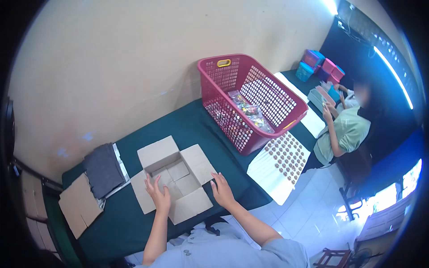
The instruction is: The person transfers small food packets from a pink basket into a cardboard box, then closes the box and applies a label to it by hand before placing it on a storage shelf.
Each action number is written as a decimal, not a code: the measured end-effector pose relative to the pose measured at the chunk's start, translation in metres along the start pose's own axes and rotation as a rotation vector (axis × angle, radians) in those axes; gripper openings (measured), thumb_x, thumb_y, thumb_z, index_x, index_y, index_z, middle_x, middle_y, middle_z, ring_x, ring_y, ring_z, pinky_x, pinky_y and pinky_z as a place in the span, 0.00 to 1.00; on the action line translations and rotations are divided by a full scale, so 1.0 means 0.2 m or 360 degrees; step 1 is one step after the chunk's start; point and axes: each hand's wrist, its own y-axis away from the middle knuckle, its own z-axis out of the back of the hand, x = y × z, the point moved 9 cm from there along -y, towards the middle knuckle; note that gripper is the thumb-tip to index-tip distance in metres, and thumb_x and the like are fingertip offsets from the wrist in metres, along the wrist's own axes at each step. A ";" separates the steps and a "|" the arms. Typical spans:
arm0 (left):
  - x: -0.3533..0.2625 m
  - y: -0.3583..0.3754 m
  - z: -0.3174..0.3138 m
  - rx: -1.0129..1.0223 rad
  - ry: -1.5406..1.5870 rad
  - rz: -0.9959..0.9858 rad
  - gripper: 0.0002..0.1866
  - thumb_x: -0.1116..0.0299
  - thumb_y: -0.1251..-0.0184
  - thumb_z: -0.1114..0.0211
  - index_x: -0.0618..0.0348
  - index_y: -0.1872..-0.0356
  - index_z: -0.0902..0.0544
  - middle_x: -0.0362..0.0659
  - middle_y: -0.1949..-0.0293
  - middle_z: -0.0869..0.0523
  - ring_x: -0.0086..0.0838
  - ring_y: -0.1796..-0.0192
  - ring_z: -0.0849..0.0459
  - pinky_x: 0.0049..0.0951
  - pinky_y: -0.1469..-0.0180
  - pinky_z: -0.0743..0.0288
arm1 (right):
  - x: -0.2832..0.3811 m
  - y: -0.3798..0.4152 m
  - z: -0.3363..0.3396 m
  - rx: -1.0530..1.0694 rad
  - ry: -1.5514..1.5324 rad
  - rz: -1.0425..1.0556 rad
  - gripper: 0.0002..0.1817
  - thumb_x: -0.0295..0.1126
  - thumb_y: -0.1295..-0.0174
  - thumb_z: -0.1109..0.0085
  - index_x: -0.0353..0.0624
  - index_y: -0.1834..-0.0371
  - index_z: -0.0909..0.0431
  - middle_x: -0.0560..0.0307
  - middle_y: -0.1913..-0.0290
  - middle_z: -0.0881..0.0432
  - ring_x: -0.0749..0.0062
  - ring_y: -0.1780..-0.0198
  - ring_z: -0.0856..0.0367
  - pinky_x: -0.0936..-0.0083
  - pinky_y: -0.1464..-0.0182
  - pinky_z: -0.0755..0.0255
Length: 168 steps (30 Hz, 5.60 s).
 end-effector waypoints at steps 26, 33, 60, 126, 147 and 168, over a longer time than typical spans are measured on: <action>-2.14 -0.59 -1.18 0.0792 0.0570 -0.1067 0.12 0.76 0.38 0.47 0.63 0.55 0.24 0.52 0.57 0.20 0.43 0.50 0.22 0.34 0.46 0.31 | -0.61 -1.82 1.09 0.0757 0.1203 0.0481 0.14 0.32 0.48 0.46 0.36 0.60 0.21 0.44 0.60 0.19 0.52 0.58 0.19 0.60 0.58 0.25; -2.09 -0.61 -1.18 0.0759 0.0361 -0.0839 0.17 0.72 0.37 0.46 0.59 0.47 0.27 0.52 0.57 0.19 0.44 0.52 0.20 0.37 0.50 0.28 | -1.15 -1.85 0.56 0.1682 0.1796 0.0443 0.22 0.46 0.47 0.44 0.41 0.55 0.19 0.49 0.52 0.19 0.56 0.52 0.20 0.59 0.53 0.26; -1.82 -0.43 -0.60 0.0677 0.1879 -0.0653 0.23 0.71 0.35 0.42 0.60 0.41 0.38 0.46 0.46 0.29 0.32 0.46 0.25 0.31 0.44 0.32 | 0.32 -1.12 1.35 0.0539 -0.0561 0.0458 0.19 0.39 0.40 0.39 0.36 0.58 0.31 0.56 0.70 0.20 0.79 0.68 0.23 0.77 0.66 0.28; 0.07 0.25 0.25 0.0354 0.1492 0.0417 0.17 0.61 0.29 0.47 0.65 0.50 0.31 0.44 0.56 0.22 0.21 0.54 0.24 0.22 0.53 0.29 | 0.71 0.05 -0.69 0.1356 -0.1430 -0.0162 0.19 0.34 0.32 0.51 0.33 0.44 0.30 0.57 0.52 0.21 0.78 0.52 0.24 0.79 0.47 0.31; -0.01 0.25 0.17 0.0545 0.1405 0.0283 0.24 0.73 0.36 0.40 0.59 0.42 0.40 0.40 0.57 0.27 0.18 0.58 0.26 0.21 0.56 0.28 | 0.65 0.02 -0.67 0.1077 -0.1760 -0.0458 0.16 0.35 0.33 0.49 0.34 0.49 0.27 0.56 0.57 0.19 0.76 0.55 0.21 0.78 0.49 0.29; 0.15 0.25 0.16 0.0306 0.1413 0.0464 0.15 0.61 0.27 0.50 0.60 0.47 0.33 0.42 0.59 0.21 0.17 0.63 0.25 0.18 0.66 0.30 | 0.68 0.08 -0.73 0.1257 -0.1637 -0.0347 0.18 0.39 0.31 0.52 0.37 0.47 0.29 0.60 0.53 0.22 0.80 0.51 0.26 0.81 0.47 0.33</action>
